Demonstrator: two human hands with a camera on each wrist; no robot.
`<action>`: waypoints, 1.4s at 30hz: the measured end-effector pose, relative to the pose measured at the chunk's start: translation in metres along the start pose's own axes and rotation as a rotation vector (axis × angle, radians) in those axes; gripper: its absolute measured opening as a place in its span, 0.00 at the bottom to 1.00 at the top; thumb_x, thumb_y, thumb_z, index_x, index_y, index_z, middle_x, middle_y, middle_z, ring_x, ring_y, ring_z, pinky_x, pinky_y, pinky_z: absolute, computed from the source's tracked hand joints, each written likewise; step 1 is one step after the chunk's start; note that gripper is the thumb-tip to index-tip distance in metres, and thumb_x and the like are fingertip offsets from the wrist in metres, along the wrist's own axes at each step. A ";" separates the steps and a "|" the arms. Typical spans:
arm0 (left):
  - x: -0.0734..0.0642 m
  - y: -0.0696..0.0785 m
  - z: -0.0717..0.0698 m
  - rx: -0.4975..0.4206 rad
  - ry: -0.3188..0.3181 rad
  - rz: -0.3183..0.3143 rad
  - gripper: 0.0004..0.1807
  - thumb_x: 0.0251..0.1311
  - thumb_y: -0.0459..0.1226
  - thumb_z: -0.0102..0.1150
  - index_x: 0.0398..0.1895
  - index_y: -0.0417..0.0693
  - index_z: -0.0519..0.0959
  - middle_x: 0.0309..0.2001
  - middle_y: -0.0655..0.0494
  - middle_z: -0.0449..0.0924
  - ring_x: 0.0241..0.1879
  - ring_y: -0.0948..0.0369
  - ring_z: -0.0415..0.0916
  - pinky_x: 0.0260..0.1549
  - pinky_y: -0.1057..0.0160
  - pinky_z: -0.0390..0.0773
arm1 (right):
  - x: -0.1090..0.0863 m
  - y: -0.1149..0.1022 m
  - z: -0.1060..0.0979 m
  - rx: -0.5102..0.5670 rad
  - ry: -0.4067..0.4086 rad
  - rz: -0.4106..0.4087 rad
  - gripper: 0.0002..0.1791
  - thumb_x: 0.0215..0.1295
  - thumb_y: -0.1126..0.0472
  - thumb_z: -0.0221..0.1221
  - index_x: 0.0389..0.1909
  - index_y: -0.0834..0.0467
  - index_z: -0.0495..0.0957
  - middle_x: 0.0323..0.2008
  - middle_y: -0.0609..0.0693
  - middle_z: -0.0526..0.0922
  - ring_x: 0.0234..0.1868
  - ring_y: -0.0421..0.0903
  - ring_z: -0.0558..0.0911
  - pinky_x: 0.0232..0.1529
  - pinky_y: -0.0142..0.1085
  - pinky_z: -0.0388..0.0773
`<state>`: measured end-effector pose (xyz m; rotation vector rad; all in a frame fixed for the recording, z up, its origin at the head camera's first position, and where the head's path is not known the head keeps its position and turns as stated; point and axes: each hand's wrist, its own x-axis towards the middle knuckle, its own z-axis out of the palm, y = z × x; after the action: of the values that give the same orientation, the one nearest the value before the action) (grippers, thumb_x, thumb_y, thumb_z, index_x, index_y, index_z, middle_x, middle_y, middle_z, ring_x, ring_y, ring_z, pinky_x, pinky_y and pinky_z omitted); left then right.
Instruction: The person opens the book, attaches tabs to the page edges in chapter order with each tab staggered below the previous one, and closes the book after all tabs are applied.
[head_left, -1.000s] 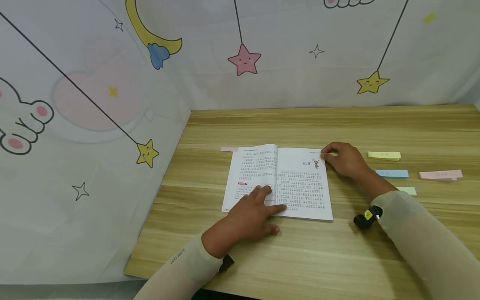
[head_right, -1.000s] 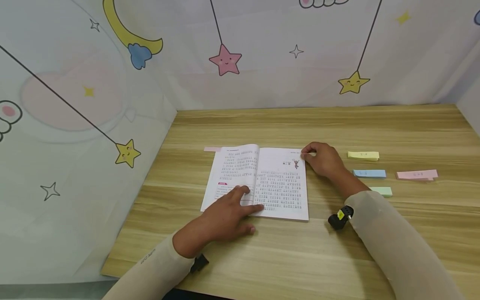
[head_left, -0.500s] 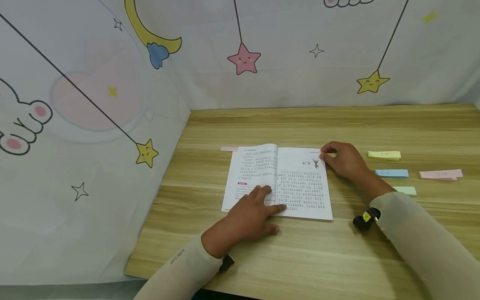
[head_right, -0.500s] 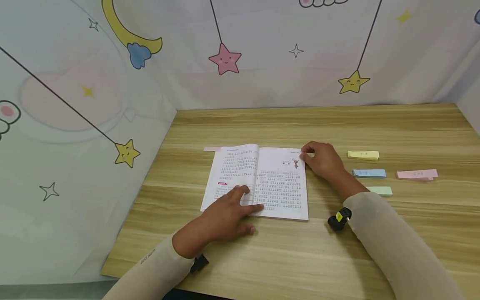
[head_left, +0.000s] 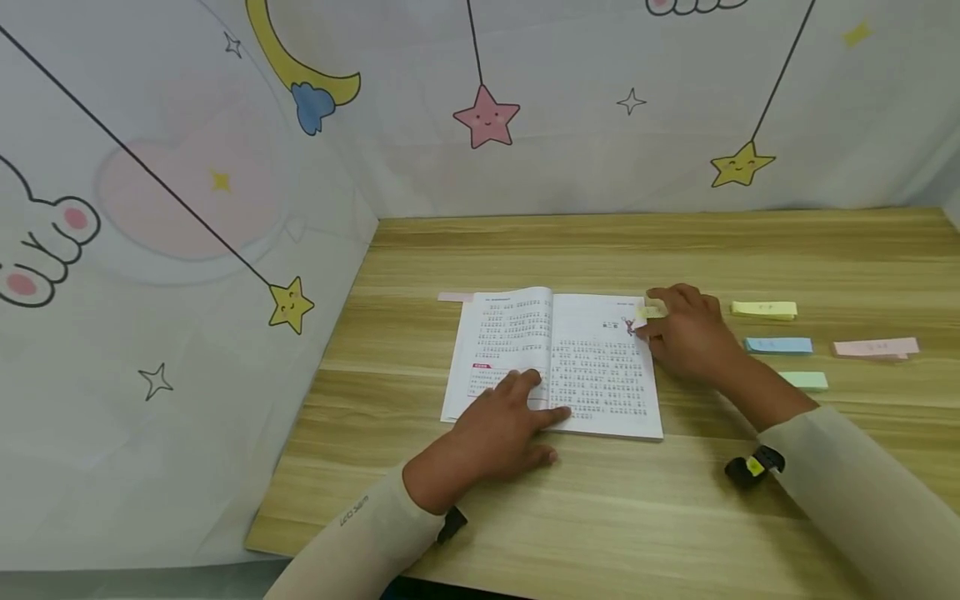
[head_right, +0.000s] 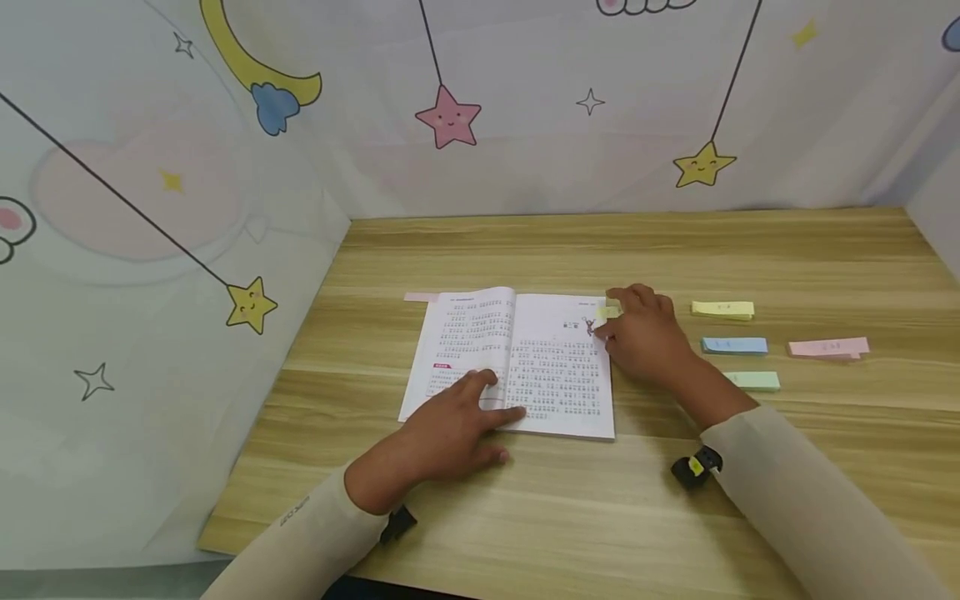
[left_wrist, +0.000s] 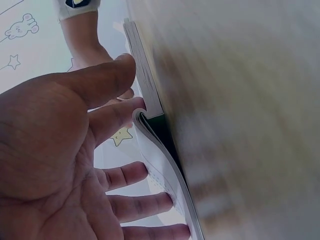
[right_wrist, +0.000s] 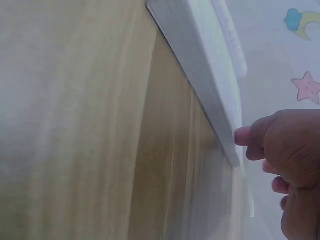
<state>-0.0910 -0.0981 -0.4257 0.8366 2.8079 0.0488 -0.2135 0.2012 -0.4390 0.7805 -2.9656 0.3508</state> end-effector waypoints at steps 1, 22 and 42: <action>0.000 0.000 0.000 -0.001 0.000 -0.001 0.31 0.64 0.61 0.64 0.71 0.77 0.73 0.74 0.47 0.58 0.72 0.44 0.60 0.58 0.44 0.73 | -0.004 -0.001 -0.001 0.010 -0.010 -0.011 0.13 0.66 0.67 0.61 0.45 0.56 0.91 0.68 0.66 0.69 0.68 0.70 0.62 0.59 0.67 0.57; 0.000 0.000 -0.003 -0.044 0.044 -0.016 0.28 0.66 0.60 0.62 0.68 0.71 0.77 0.71 0.48 0.63 0.70 0.47 0.62 0.57 0.46 0.74 | -0.087 -0.063 0.019 0.128 0.143 0.056 0.25 0.56 0.62 0.74 0.50 0.75 0.81 0.58 0.72 0.75 0.63 0.73 0.67 0.64 0.62 0.61; 0.010 0.004 -0.014 -0.333 0.426 -0.312 0.48 0.63 0.42 0.62 0.83 0.54 0.48 0.68 0.35 0.65 0.52 0.43 0.78 0.32 0.50 0.81 | -0.081 -0.102 0.027 0.404 -0.121 -0.394 0.39 0.74 0.38 0.56 0.79 0.51 0.61 0.76 0.43 0.64 0.76 0.53 0.63 0.69 0.56 0.63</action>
<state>-0.1000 -0.0887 -0.4134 0.3355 3.1483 0.6990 -0.0925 0.1472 -0.4530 1.4409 -2.7782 0.9136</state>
